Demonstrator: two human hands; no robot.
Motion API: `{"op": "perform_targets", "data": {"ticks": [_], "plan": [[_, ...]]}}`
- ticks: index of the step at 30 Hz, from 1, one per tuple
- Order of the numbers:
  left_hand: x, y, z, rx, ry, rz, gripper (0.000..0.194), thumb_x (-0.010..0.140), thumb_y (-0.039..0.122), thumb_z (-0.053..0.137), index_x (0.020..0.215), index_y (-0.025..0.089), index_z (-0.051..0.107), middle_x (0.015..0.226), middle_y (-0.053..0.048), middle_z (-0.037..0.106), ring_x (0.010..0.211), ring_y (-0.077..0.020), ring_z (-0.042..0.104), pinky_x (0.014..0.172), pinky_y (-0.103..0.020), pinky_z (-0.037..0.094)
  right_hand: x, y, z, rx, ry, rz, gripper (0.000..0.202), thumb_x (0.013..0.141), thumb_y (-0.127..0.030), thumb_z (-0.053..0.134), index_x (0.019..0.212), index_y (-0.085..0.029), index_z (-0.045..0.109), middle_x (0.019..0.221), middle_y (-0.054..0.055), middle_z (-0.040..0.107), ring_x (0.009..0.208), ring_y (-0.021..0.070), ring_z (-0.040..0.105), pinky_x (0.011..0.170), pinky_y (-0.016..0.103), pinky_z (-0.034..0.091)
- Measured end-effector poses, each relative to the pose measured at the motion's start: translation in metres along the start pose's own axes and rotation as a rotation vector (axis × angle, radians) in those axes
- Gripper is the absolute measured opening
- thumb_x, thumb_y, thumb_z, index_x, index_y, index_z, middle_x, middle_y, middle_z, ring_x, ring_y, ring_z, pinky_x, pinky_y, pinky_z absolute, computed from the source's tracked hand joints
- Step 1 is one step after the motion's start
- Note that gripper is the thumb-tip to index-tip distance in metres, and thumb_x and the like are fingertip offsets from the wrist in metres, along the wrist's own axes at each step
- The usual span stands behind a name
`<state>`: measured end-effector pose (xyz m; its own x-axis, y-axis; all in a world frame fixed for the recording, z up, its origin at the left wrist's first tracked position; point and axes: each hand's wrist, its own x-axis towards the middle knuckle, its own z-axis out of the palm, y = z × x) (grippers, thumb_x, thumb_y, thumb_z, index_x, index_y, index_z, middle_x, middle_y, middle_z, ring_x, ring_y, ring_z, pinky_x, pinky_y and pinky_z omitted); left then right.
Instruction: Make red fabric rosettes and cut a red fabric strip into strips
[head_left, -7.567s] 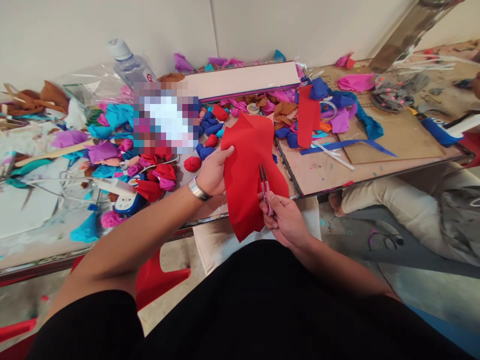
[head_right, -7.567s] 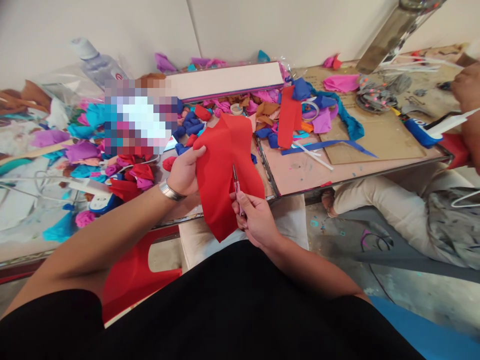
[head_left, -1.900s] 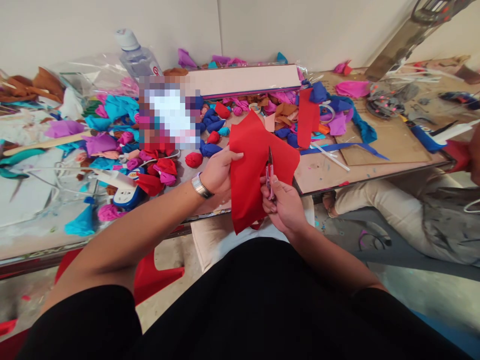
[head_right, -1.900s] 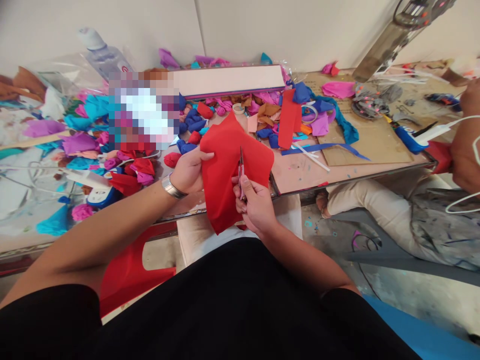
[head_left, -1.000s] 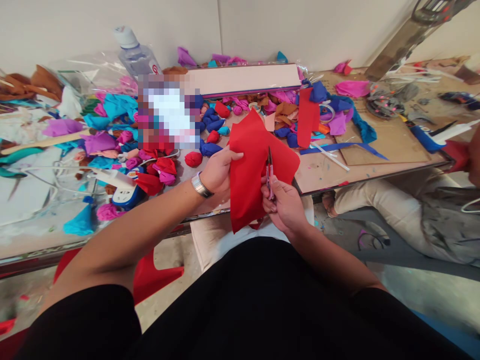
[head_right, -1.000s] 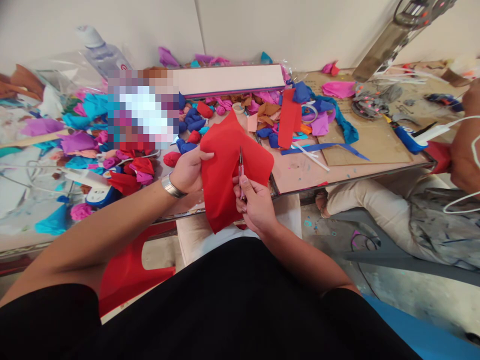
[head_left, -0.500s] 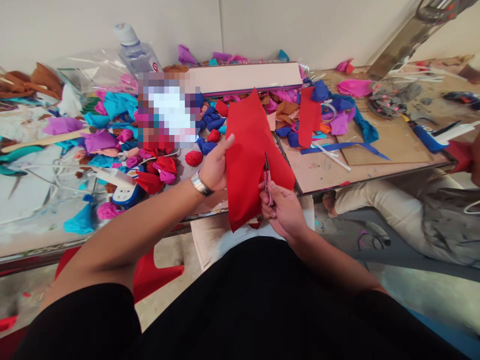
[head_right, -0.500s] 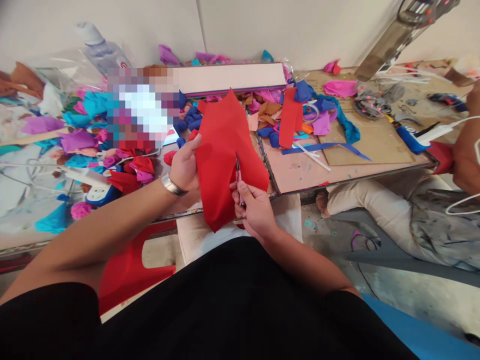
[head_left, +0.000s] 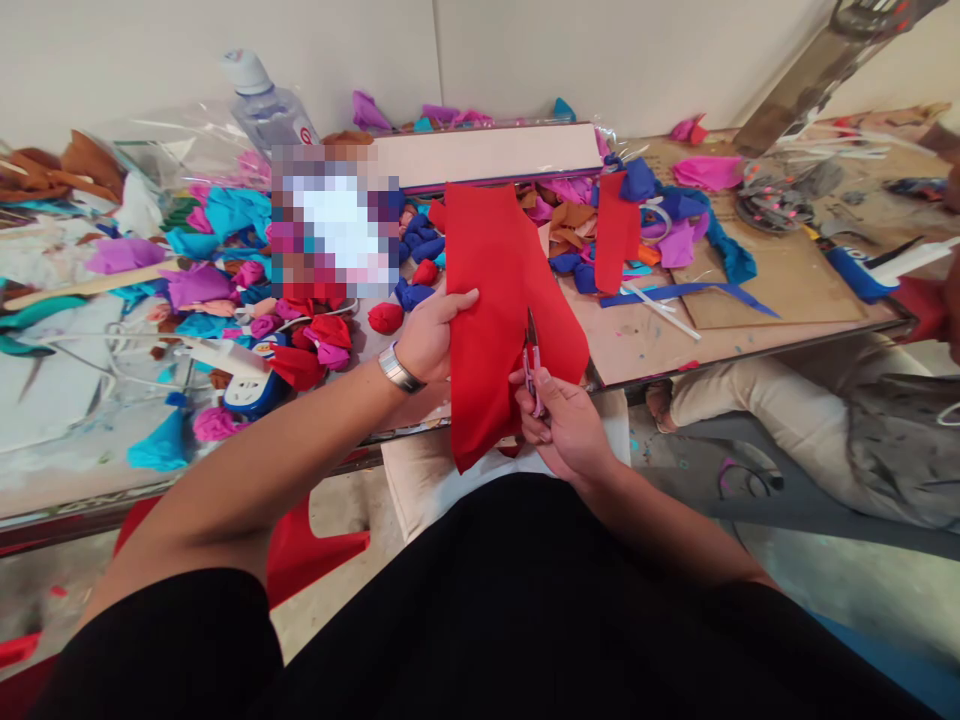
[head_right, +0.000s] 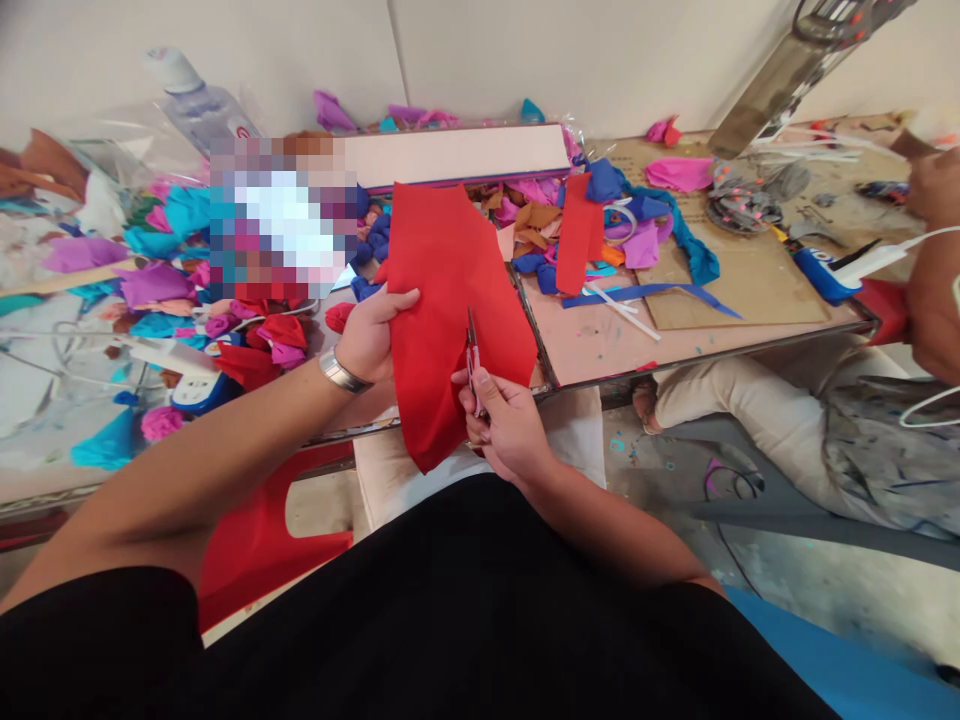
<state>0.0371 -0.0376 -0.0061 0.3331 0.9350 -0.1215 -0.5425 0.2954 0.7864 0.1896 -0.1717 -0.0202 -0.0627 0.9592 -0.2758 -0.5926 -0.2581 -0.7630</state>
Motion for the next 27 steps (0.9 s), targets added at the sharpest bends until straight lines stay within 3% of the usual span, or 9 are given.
{"op": "perform_targets", "data": {"ticks": [7, 13, 21, 27], "plan": [[-0.0004, -0.0006, 0.0009, 0.004, 0.05, 0.07, 0.058, 0.082, 0.019, 0.078, 0.139, 0.026, 0.067, 0.113, -0.001, 0.084, 0.127, -0.0303, 0.077, 0.117, -0.044, 0.058, -0.0018, 0.0038, 0.0058, 0.013, 0.009, -0.018, 0.047, 0.084, -0.059, 0.09, 0.101, -0.017, 0.078, 0.07, -0.007, 0.055, 0.043, 0.0009, 0.029, 0.042, 0.021, 0.016], [-0.0023, -0.0003, 0.0037, -0.018, 0.031, 0.051, 0.061, 0.082, 0.018, 0.078, 0.141, 0.026, 0.064, 0.116, -0.002, 0.085, 0.124, -0.0308, 0.078, 0.116, -0.044, 0.059, 0.0009, 0.0058, 0.0079, 0.005, 0.021, -0.037, 0.045, 0.087, -0.059, 0.088, 0.101, -0.017, 0.078, 0.071, -0.007, 0.055, 0.043, 0.0015, 0.03, 0.042, 0.022, 0.016], [-0.0039, 0.001, 0.0071, -0.004, 0.062, 0.066, 0.05, 0.08, 0.018, 0.078, 0.13, 0.024, 0.071, 0.109, -0.003, 0.084, 0.13, -0.0318, 0.075, 0.119, -0.045, 0.057, 0.0022, 0.0072, 0.0082, 0.002, 0.025, -0.053, 0.043, 0.087, -0.059, 0.088, 0.099, -0.019, 0.078, 0.071, -0.007, 0.055, 0.043, 0.0017, 0.03, 0.041, 0.022, 0.016], [-0.0021, 0.0001, 0.0055, 0.006, 0.064, 0.066, 0.058, 0.077, 0.022, 0.082, 0.134, 0.026, 0.068, 0.117, -0.002, 0.084, 0.134, -0.0318, 0.073, 0.12, -0.045, 0.055, 0.0011, 0.0072, 0.0097, -0.01, 0.036, -0.058, 0.046, 0.085, -0.061, 0.089, 0.099, -0.019, 0.077, 0.07, -0.007, 0.054, 0.043, 0.0019, 0.03, 0.042, 0.022, 0.016]]}}
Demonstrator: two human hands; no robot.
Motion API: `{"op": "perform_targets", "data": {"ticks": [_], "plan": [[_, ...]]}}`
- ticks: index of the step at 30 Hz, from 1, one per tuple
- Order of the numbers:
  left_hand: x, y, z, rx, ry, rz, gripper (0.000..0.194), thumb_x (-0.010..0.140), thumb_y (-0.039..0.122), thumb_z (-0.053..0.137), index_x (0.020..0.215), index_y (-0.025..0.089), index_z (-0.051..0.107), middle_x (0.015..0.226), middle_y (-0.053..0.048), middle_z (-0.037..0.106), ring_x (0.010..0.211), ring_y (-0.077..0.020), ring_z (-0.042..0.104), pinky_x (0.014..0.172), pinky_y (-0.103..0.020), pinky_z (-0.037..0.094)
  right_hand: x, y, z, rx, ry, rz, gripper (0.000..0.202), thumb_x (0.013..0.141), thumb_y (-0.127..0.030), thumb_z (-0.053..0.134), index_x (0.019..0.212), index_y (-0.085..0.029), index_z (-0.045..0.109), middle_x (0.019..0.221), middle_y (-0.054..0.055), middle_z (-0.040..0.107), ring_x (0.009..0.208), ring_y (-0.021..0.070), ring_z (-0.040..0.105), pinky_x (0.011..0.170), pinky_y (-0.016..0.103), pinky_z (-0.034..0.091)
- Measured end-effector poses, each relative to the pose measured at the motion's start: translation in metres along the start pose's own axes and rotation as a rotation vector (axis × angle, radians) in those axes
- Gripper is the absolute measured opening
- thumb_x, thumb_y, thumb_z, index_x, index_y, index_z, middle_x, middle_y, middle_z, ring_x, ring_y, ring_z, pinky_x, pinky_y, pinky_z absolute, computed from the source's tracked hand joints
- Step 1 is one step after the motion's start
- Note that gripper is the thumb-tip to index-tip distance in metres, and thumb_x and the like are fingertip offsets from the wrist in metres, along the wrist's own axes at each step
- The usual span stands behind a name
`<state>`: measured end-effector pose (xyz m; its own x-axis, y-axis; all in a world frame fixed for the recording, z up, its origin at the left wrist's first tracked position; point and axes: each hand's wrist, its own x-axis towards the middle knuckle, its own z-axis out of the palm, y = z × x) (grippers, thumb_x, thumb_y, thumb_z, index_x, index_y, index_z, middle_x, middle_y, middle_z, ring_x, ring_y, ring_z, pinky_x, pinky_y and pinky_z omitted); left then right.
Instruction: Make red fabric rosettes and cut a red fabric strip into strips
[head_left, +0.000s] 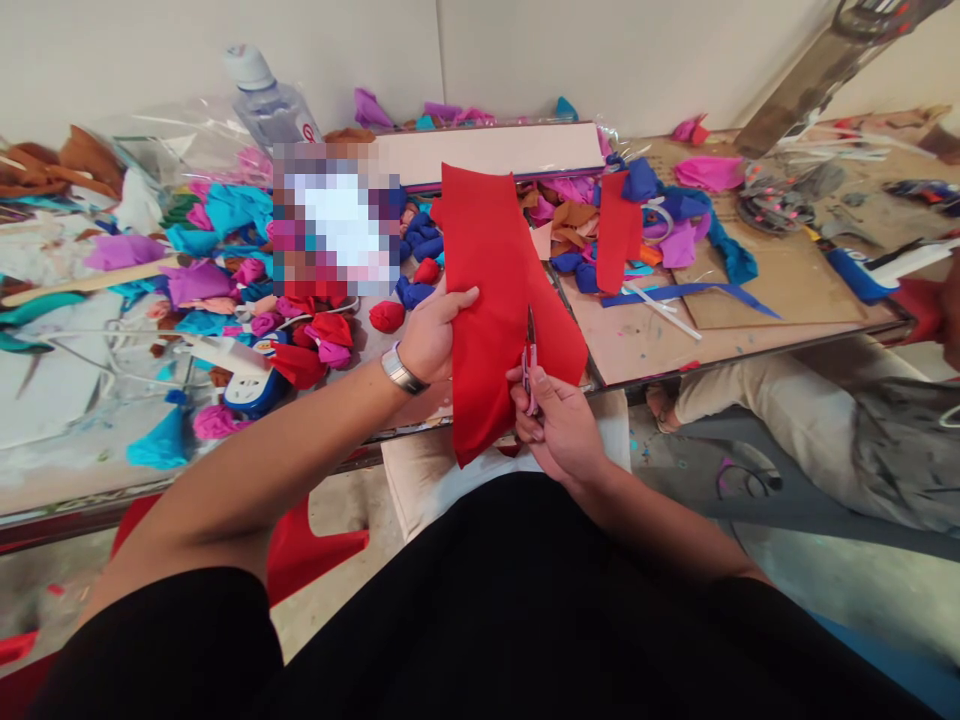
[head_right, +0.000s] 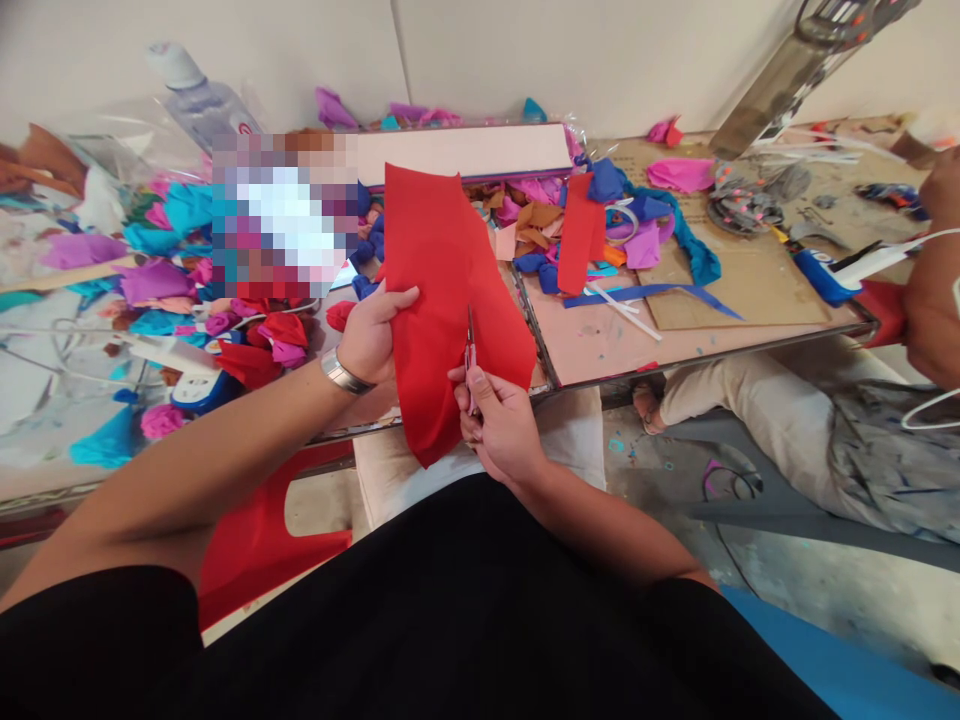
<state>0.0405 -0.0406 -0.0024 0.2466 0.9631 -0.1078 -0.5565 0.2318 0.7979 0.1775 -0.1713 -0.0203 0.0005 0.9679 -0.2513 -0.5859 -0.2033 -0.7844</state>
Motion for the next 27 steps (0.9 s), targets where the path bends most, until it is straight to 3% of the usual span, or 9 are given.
{"op": "perform_targets", "data": {"ticks": [14, 19, 27], "plan": [[0.0017, -0.0007, -0.0039, 0.0, -0.005, 0.0, 0.06, 0.08, 0.02, 0.079, 0.138, 0.027, 0.067, 0.118, -0.002, 0.084, 0.13, -0.0303, 0.075, 0.119, -0.043, 0.055, 0.0002, 0.0005, -0.0011, 0.005, -0.003, -0.002, 0.046, 0.084, -0.06, 0.09, 0.097, -0.018, 0.077, 0.069, -0.007, 0.053, 0.043, 0.0019, 0.029, 0.041, 0.022, 0.016], [0.001, 0.0003, -0.0027, -0.001, -0.002, 0.006, 0.053, 0.085, 0.016, 0.073, 0.137, 0.025, 0.069, 0.109, -0.001, 0.084, 0.123, -0.0289, 0.077, 0.117, -0.043, 0.058, 0.001, 0.0006, -0.0009, 0.013, 0.004, -0.008, 0.045, 0.083, -0.059, 0.091, 0.096, -0.018, 0.077, 0.068, -0.007, 0.054, 0.042, 0.0019, 0.03, 0.041, 0.021, 0.016], [-0.0015, 0.002, 0.0002, 0.006, -0.008, -0.016, 0.055, 0.08, 0.019, 0.077, 0.133, 0.025, 0.07, 0.109, -0.002, 0.084, 0.128, -0.0315, 0.075, 0.118, -0.046, 0.056, 0.001, -0.0011, -0.0018, 0.018, -0.005, 0.007, 0.046, 0.086, -0.06, 0.088, 0.1, -0.018, 0.078, 0.069, -0.007, 0.054, 0.043, 0.002, 0.029, 0.04, 0.022, 0.016]]}}
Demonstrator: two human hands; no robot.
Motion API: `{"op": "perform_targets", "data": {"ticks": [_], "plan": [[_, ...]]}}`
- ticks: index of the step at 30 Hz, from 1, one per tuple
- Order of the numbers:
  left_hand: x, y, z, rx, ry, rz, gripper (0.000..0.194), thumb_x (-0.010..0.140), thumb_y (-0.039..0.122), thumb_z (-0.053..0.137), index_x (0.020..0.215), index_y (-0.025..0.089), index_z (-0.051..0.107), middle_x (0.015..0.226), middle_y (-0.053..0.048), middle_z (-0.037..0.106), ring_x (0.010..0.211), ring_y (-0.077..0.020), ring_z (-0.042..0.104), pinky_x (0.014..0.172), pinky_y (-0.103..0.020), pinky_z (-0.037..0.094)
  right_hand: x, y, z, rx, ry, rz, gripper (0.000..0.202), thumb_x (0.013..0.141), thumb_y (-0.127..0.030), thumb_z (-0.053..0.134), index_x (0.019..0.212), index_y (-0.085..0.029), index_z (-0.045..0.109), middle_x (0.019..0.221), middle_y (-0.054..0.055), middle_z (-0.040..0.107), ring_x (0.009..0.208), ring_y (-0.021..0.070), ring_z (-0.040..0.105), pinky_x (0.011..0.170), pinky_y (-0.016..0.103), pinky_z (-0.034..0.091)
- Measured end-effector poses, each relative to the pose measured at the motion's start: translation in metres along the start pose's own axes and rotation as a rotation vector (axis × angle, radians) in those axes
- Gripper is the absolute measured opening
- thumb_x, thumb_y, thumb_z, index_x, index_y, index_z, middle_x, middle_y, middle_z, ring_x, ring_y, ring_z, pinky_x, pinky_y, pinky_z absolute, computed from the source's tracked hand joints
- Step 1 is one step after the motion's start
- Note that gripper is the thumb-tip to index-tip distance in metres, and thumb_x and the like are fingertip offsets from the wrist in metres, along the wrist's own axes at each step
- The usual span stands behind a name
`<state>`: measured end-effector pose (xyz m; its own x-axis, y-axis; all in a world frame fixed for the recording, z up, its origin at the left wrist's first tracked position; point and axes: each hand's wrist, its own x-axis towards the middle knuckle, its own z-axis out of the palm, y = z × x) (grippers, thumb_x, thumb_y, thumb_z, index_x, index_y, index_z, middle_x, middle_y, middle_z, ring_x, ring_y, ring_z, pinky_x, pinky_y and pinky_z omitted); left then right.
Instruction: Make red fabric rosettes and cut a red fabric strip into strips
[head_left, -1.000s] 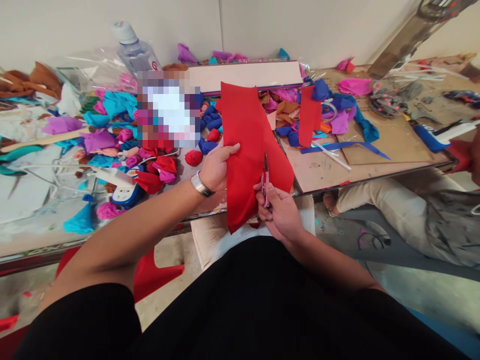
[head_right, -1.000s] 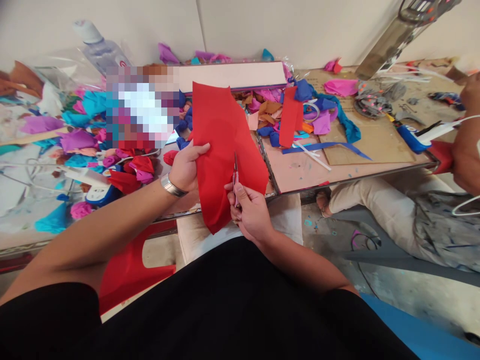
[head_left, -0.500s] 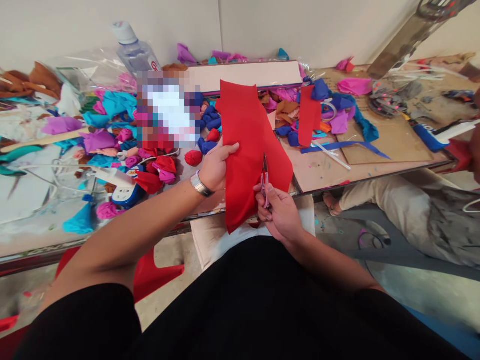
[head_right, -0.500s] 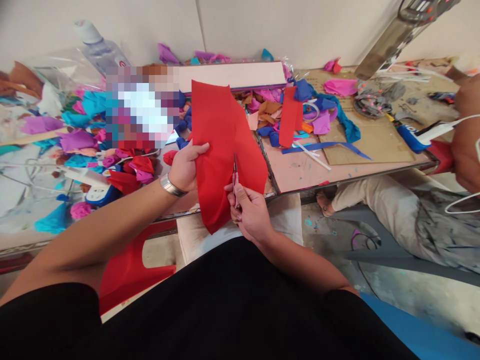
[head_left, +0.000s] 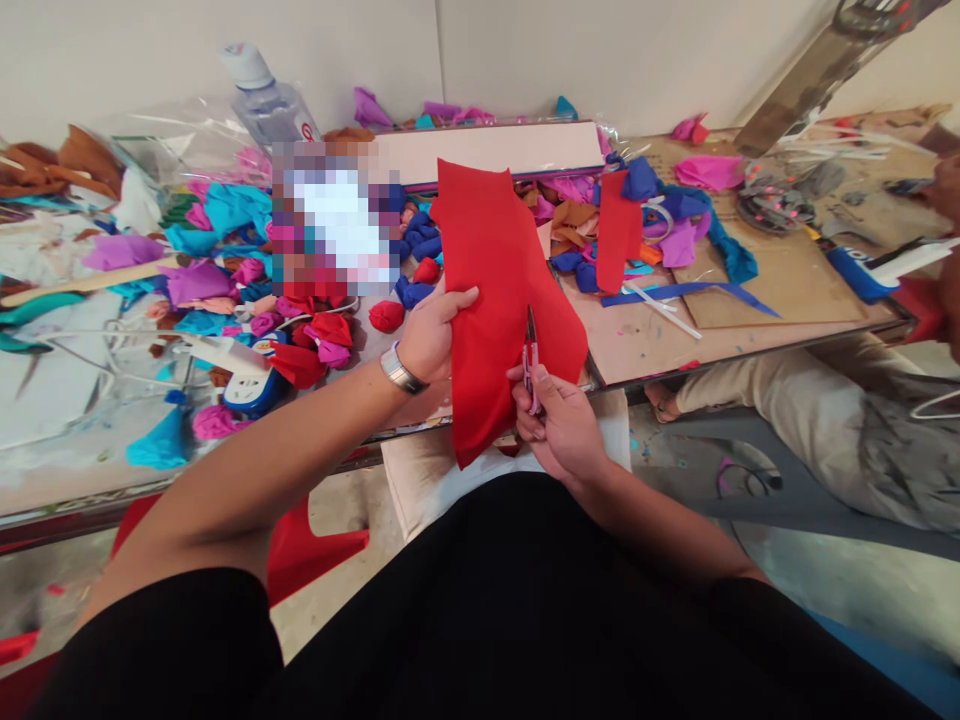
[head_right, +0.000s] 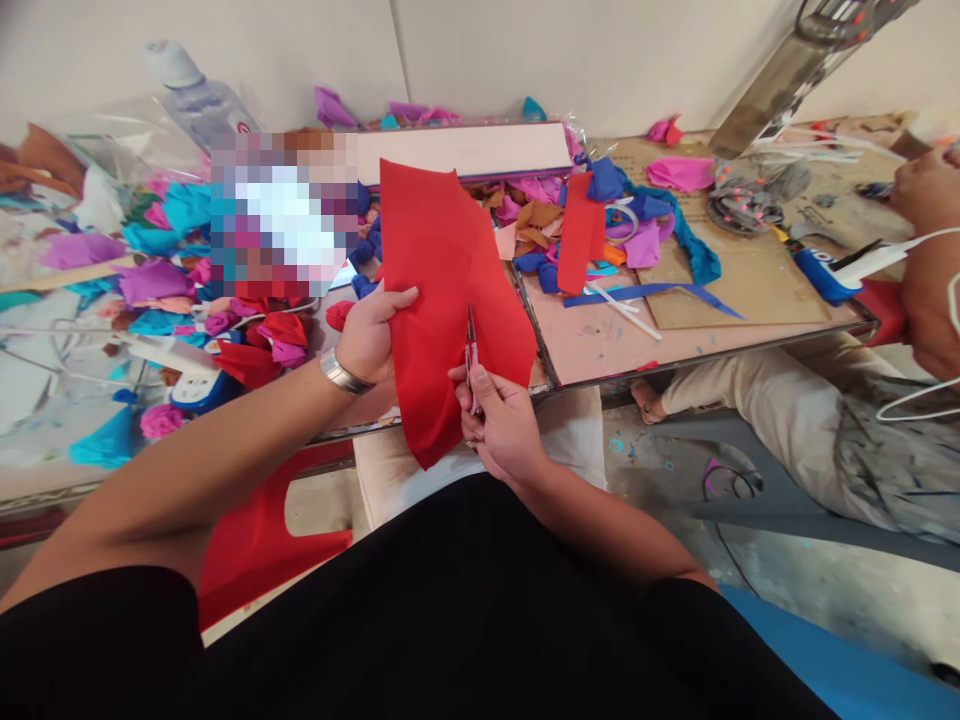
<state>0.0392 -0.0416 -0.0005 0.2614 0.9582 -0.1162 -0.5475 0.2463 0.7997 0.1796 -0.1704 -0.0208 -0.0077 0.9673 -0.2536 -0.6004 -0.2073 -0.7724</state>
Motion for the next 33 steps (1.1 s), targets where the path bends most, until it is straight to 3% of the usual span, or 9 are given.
{"op": "perform_targets", "data": {"ticks": [13, 23, 33], "plan": [[0.005, -0.004, -0.005, 0.013, -0.01, 0.028, 0.064, 0.08, 0.02, 0.077, 0.143, 0.024, 0.064, 0.114, -0.003, 0.085, 0.118, -0.03, 0.079, 0.113, -0.043, 0.06, 0.001, -0.003, 0.0, 0.024, 0.003, 0.007, 0.046, 0.083, -0.058, 0.092, 0.099, -0.017, 0.079, 0.069, -0.007, 0.056, 0.04, 0.0011, 0.032, 0.04, 0.021, 0.014], [0.009, -0.006, -0.011, 0.04, -0.015, 0.033, 0.054, 0.077, 0.025, 0.079, 0.13, 0.024, 0.069, 0.115, -0.004, 0.083, 0.127, -0.0324, 0.076, 0.114, -0.045, 0.059, 0.0, 0.001, -0.003, 0.036, -0.006, 0.017, 0.045, 0.082, -0.057, 0.093, 0.098, -0.017, 0.08, 0.068, -0.007, 0.057, 0.04, 0.0006, 0.032, 0.04, 0.02, 0.015], [0.009, -0.006, -0.012, 0.016, -0.035, 0.02, 0.055, 0.076, 0.024, 0.081, 0.13, 0.023, 0.07, 0.113, -0.003, 0.084, 0.122, -0.0321, 0.077, 0.114, -0.045, 0.06, 0.001, 0.0, -0.001, 0.032, -0.002, 0.012, 0.046, 0.08, -0.058, 0.094, 0.095, -0.017, 0.078, 0.066, -0.008, 0.055, 0.04, 0.0004, 0.031, 0.04, 0.02, 0.014]]}}
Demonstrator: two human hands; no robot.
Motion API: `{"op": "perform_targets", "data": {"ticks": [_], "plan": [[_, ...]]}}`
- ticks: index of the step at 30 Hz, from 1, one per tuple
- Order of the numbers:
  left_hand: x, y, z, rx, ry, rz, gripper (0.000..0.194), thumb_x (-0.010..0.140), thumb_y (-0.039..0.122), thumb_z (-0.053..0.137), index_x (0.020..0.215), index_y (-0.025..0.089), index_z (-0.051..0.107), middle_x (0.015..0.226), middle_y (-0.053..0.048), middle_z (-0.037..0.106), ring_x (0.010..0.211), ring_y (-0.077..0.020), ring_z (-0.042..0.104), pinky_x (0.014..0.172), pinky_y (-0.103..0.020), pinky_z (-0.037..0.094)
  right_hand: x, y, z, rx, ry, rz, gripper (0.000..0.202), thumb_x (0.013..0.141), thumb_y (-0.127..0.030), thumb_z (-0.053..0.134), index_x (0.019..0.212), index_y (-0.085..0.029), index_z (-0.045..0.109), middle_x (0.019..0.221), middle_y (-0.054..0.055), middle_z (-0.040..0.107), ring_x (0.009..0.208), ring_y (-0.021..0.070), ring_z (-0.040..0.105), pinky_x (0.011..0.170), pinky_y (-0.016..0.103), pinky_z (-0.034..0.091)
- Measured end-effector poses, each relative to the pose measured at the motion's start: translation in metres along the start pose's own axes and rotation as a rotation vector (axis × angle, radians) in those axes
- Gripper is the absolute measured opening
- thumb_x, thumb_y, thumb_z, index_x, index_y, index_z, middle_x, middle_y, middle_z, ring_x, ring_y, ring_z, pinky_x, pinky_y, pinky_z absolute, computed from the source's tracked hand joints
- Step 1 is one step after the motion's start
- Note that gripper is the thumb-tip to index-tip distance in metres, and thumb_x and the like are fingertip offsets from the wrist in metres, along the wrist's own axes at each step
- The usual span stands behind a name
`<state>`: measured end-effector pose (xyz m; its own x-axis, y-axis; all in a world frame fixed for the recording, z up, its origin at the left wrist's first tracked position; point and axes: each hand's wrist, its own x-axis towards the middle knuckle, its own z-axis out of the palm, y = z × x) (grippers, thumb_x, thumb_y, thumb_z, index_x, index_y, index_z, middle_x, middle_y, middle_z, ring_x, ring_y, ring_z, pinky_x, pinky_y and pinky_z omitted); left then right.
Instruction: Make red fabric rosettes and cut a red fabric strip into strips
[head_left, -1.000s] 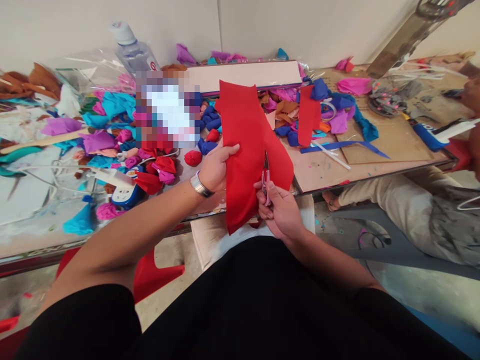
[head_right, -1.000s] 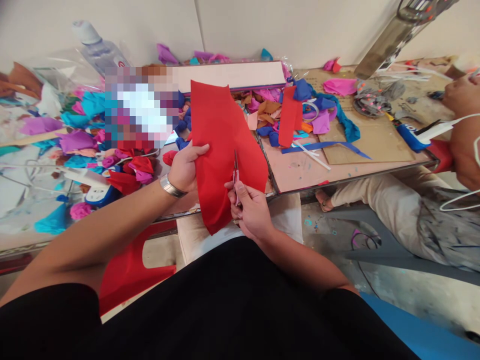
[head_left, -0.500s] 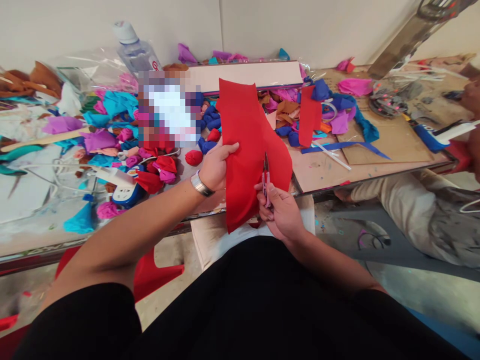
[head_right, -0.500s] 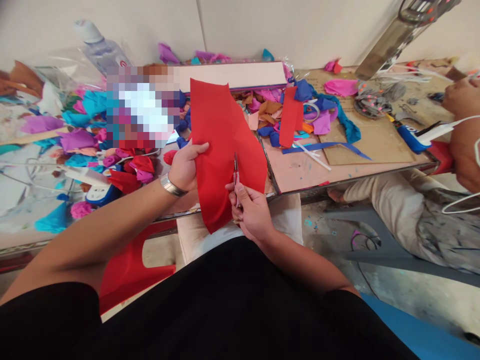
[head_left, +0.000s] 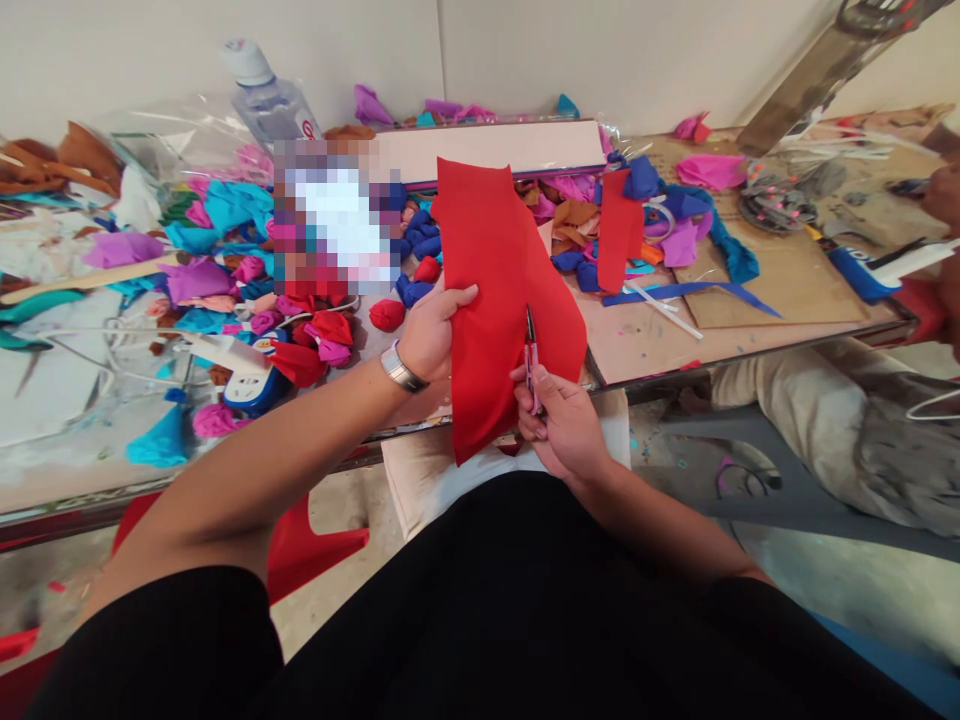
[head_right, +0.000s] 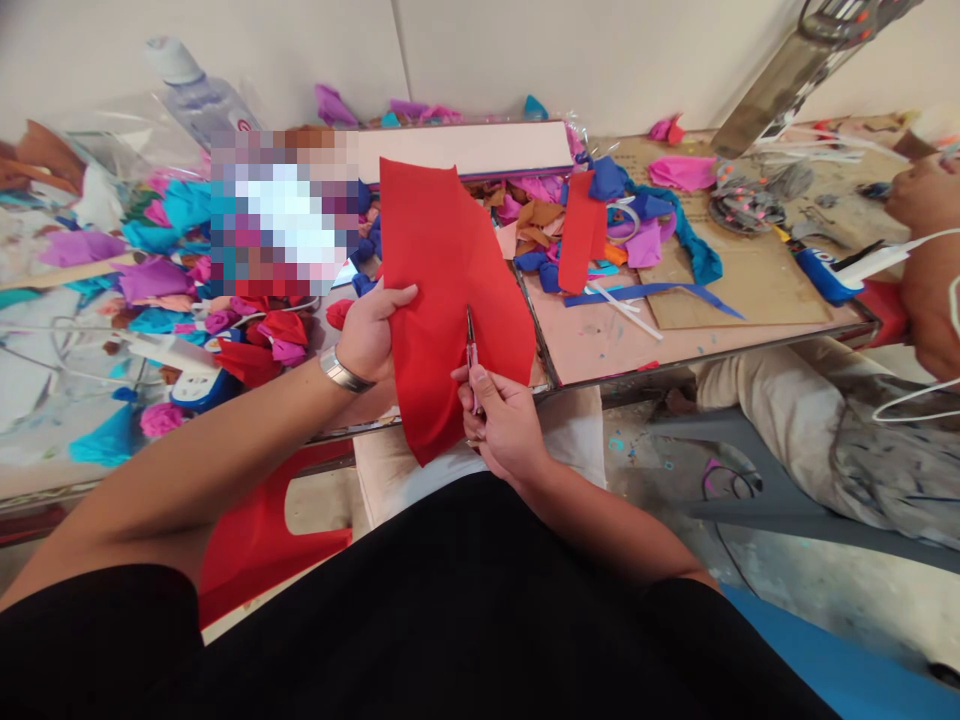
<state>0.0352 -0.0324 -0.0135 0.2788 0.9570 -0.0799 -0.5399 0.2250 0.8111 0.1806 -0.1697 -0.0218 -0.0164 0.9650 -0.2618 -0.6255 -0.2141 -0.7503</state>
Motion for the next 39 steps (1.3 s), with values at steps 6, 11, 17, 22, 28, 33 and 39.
{"op": "perform_targets", "data": {"ticks": [6, 11, 17, 22, 28, 33, 39], "plan": [[-0.005, 0.002, 0.006, 0.007, 0.009, 0.008, 0.062, 0.078, 0.02, 0.078, 0.139, 0.023, 0.067, 0.113, -0.003, 0.084, 0.119, -0.0309, 0.079, 0.115, -0.046, 0.059, 0.002, -0.003, 0.001, -0.005, 0.004, -0.005, 0.049, 0.08, -0.059, 0.094, 0.097, -0.017, 0.078, 0.067, -0.008, 0.057, 0.04, 0.0002, 0.031, 0.041, 0.02, 0.014], [-0.008, 0.003, 0.007, -0.013, -0.035, -0.015, 0.066, 0.077, 0.021, 0.08, 0.142, 0.024, 0.066, 0.119, -0.005, 0.084, 0.118, -0.0315, 0.079, 0.113, -0.047, 0.06, 0.006, -0.007, 0.004, -0.017, -0.003, -0.033, 0.049, 0.08, -0.06, 0.094, 0.097, -0.016, 0.078, 0.067, -0.007, 0.057, 0.041, 0.0003, 0.033, 0.042, 0.02, 0.017], [-0.009, 0.003, 0.007, -0.019, -0.03, -0.026, 0.06, 0.076, 0.022, 0.082, 0.135, 0.025, 0.07, 0.119, -0.004, 0.084, 0.123, -0.0322, 0.077, 0.114, -0.048, 0.061, 0.007, -0.007, 0.004, -0.043, -0.01, -0.044, 0.048, 0.082, -0.061, 0.092, 0.096, -0.018, 0.076, 0.067, -0.008, 0.055, 0.042, 0.001, 0.032, 0.042, 0.02, 0.017], [-0.009, 0.003, 0.007, -0.007, -0.032, -0.024, 0.054, 0.074, 0.025, 0.085, 0.127, 0.023, 0.072, 0.118, -0.005, 0.084, 0.131, -0.0353, 0.073, 0.118, -0.052, 0.058, 0.007, -0.006, 0.003, -0.055, -0.002, -0.054, 0.047, 0.082, -0.061, 0.092, 0.095, -0.018, 0.076, 0.066, -0.008, 0.054, 0.042, 0.0015, 0.032, 0.042, 0.021, 0.018], [-0.008, 0.002, 0.005, 0.021, -0.029, 0.001, 0.051, 0.071, 0.026, 0.088, 0.119, 0.023, 0.072, 0.117, -0.005, 0.083, 0.133, -0.0364, 0.072, 0.118, -0.052, 0.058, 0.006, -0.009, 0.004, -0.051, -0.002, -0.046, 0.047, 0.085, -0.06, 0.089, 0.099, -0.017, 0.077, 0.069, -0.007, 0.054, 0.043, 0.0011, 0.031, 0.042, 0.022, 0.017], [-0.011, 0.003, 0.005, 0.008, -0.062, -0.05, 0.05, 0.071, 0.028, 0.089, 0.118, 0.024, 0.073, 0.112, -0.005, 0.084, 0.128, -0.0354, 0.074, 0.114, -0.053, 0.06, 0.008, -0.013, 0.006, -0.074, 0.006, -0.055, 0.044, 0.088, -0.059, 0.087, 0.093, -0.017, 0.074, 0.07, -0.007, 0.055, 0.043, 0.0014, 0.031, 0.042, 0.023, 0.018], [-0.012, 0.003, 0.005, 0.0, -0.077, -0.046, 0.053, 0.07, 0.026, 0.09, 0.121, 0.024, 0.075, 0.118, -0.005, 0.084, 0.126, -0.034, 0.074, 0.115, -0.052, 0.059, 0.009, -0.015, 0.006, -0.068, 0.007, -0.068, 0.048, 0.084, -0.062, 0.091, 0.094, -0.017, 0.076, 0.069, -0.007, 0.055, 0.043, 0.0012, 0.032, 0.042, 0.022, 0.018]]}}
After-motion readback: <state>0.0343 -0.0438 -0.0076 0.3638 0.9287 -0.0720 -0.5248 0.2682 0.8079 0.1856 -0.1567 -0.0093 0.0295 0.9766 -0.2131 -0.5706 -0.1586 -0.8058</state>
